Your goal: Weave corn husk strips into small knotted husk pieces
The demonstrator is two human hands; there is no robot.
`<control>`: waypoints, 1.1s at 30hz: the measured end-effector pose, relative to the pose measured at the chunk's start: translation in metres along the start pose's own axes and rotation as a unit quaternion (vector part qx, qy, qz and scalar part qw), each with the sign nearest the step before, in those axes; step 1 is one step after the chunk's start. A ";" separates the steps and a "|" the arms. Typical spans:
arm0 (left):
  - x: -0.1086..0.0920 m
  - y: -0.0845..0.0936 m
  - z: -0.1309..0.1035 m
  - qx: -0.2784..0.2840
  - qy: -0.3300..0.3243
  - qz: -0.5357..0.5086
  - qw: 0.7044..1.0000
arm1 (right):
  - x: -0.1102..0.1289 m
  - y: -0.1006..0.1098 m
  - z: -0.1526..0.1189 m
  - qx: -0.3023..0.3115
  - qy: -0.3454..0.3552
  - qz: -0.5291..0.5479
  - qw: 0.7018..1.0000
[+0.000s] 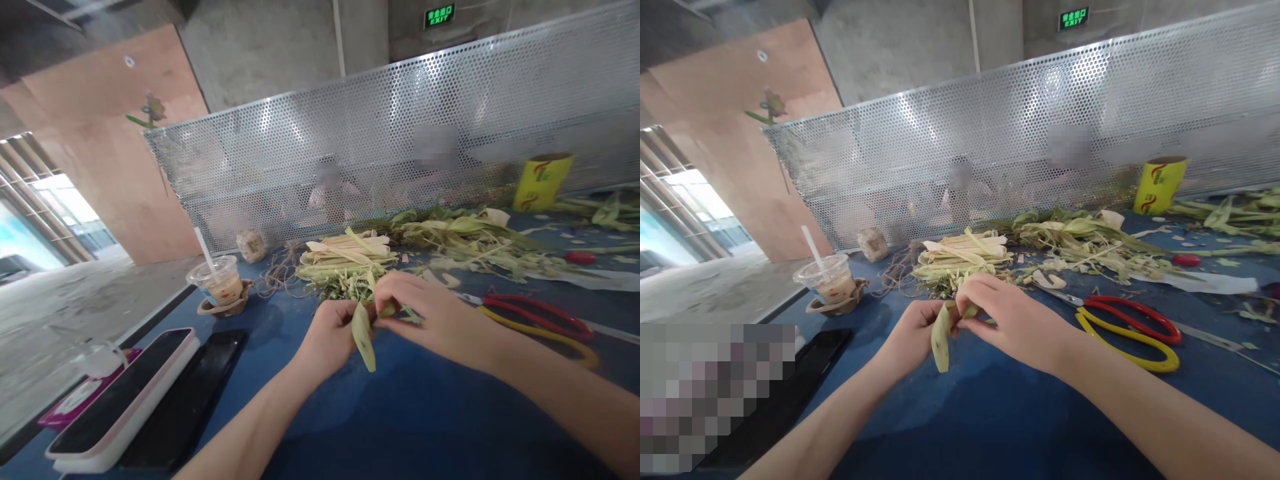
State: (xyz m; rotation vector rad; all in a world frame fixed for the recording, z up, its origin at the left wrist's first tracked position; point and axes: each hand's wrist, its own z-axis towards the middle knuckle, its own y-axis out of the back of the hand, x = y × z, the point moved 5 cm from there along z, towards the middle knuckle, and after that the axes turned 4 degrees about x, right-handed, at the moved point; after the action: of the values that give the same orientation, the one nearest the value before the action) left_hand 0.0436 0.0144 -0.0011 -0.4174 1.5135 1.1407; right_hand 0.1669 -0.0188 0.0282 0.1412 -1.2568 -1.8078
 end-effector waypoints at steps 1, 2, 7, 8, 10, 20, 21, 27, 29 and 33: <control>0.000 0.000 0.000 0.001 0.009 -0.012 1.000 | 0.001 0.001 0.000 -0.015 0.022 -0.009 1.000; 0.001 0.000 0.000 0.003 0.018 -0.025 1.000 | 0.002 0.001 0.000 -0.027 0.037 -0.016 0.999; 0.003 0.000 -0.001 -0.003 0.055 -0.075 0.996 | 0.001 0.001 -0.001 -0.025 0.061 -0.022 0.998; 0.004 -0.001 -0.001 -0.001 0.053 -0.071 0.996 | 0.002 -0.001 -0.001 -0.011 0.067 -0.020 0.997; 0.004 -0.001 -0.001 0.004 0.040 -0.052 0.998 | 0.004 -0.005 -0.001 0.016 0.075 -0.014 0.997; 0.006 0.000 0.001 -0.015 0.061 -0.111 0.992 | -0.001 0.007 -0.001 -0.076 0.039 -0.010 0.996; 0.006 0.001 0.001 -0.023 0.071 -0.123 0.990 | -0.001 0.010 -0.001 -0.096 0.033 -0.005 0.995; 0.008 -0.002 0.001 -0.030 0.094 -0.169 0.981 | 0.004 0.003 0.003 -0.061 0.062 -0.006 0.996; 0.009 -0.003 0.001 -0.026 0.095 -0.188 0.977 | 0.008 -0.001 0.002 -0.044 0.092 -0.032 0.994; 0.009 0.002 0.002 -0.058 0.068 -0.257 0.962 | 0.015 0.008 -0.004 -0.131 0.093 -0.112 0.981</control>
State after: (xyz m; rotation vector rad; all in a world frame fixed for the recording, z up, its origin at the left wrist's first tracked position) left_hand 0.0410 0.0199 -0.0079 -0.9264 1.3454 0.7986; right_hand 0.1647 -0.0327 0.0380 0.3066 -0.8906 -2.0819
